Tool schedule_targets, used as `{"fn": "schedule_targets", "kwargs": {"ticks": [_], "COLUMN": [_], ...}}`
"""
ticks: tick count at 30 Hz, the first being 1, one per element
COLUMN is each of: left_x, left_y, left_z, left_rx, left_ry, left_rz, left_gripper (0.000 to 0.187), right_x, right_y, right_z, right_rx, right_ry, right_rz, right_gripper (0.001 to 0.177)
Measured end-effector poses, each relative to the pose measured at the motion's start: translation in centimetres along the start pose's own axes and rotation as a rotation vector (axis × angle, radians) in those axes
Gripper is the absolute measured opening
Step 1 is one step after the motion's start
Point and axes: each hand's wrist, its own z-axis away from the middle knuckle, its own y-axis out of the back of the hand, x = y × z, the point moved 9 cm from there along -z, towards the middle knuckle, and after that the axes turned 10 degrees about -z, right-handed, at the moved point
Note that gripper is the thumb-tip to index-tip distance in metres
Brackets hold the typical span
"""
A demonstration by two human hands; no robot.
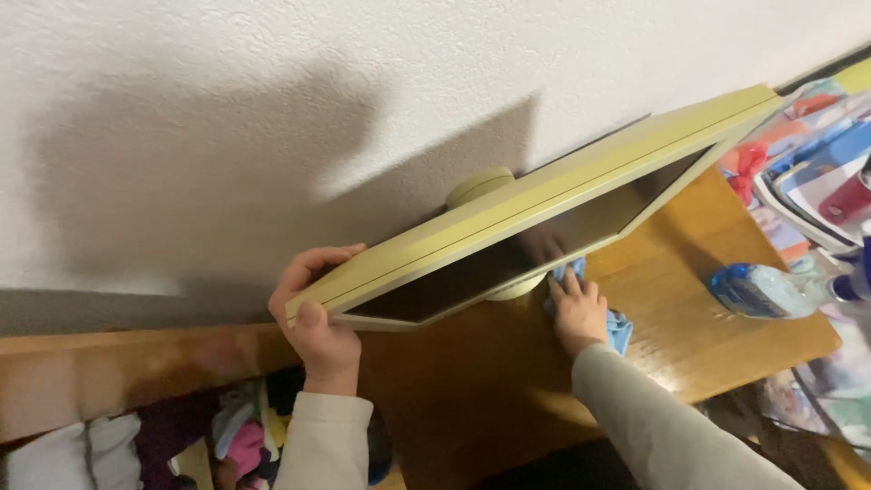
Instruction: The person wipes a wooden desk surface with a blue cloth, then sprays the cloth with a cleaning solution and wipes the screen and bezel of a beige CRT monitor. The person continues to wipe the monitor screen and frame with the cloth.
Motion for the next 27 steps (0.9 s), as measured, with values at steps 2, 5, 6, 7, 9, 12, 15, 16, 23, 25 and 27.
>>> {"fn": "schedule_targets", "kwargs": {"ticks": [2, 5, 6, 7, 9, 12, 15, 16, 23, 25, 27], "left_x": [0.6, 0.3, -0.3, -0.6, -0.8, -0.5, -1.0, -1.2, 1.5, 1.6, 0.9], "left_y": [0.0, 0.0, 0.0, -0.1, -0.1, -0.3, -0.5, -0.5, -1.3, -1.4, -1.9], "left_z": [0.0, -0.1, -0.1, -0.1, 0.1, 0.3, 0.3, 0.3, 0.0, 0.1, -0.2], "left_rx": [0.004, -0.02, -0.021, -0.022, -0.022, -0.033, -0.048, -0.056, -0.186, -0.22, -0.256], "left_ry": [-0.027, -0.037, -0.041, -0.062, -0.084, -0.096, -0.103, -0.102, -0.08, -0.075, -0.074], "left_rz": [0.004, 0.023, 0.032, 0.065, 0.101, 0.123, 0.148, 0.161, 0.154, 0.17, 0.183], "left_gripper": [0.083, 0.081, 0.081, 0.079, 0.077, 0.076, 0.064, 0.063, 0.055, 0.055, 0.054], "right_x": [-2.2, -4.2, -4.7, -5.2, -5.7, -9.7, -14.8, -14.1, -4.9, -4.0, -4.9], "right_y": [0.6, -0.4, -0.5, -0.9, -3.1, -4.3, 2.9, 5.6, 32.1, 31.1, 30.5], "right_z": [3.2, 6.2, 6.4, 6.8, 7.4, 8.8, 10.5, 10.3, 7.2, 3.7, 2.4], "right_rx": [-0.065, -0.146, -0.139, -0.168, -0.194, -0.253, -0.304, -0.075, 1.087, 1.126, 1.165], "right_ry": [0.125, 0.163, 0.158, 0.158, 0.157, 0.345, 0.448, 0.447, 0.384, 0.274, 0.161], "right_rz": [0.135, 0.121, 0.126, 0.073, 0.023, -0.311, -0.84, -0.904, -0.854, -0.935, -1.02], "right_gripper": [0.048, 0.052, 0.052, 0.05, 0.048, 0.04, 0.037, 0.048, 0.043, 0.054, 0.066]}}
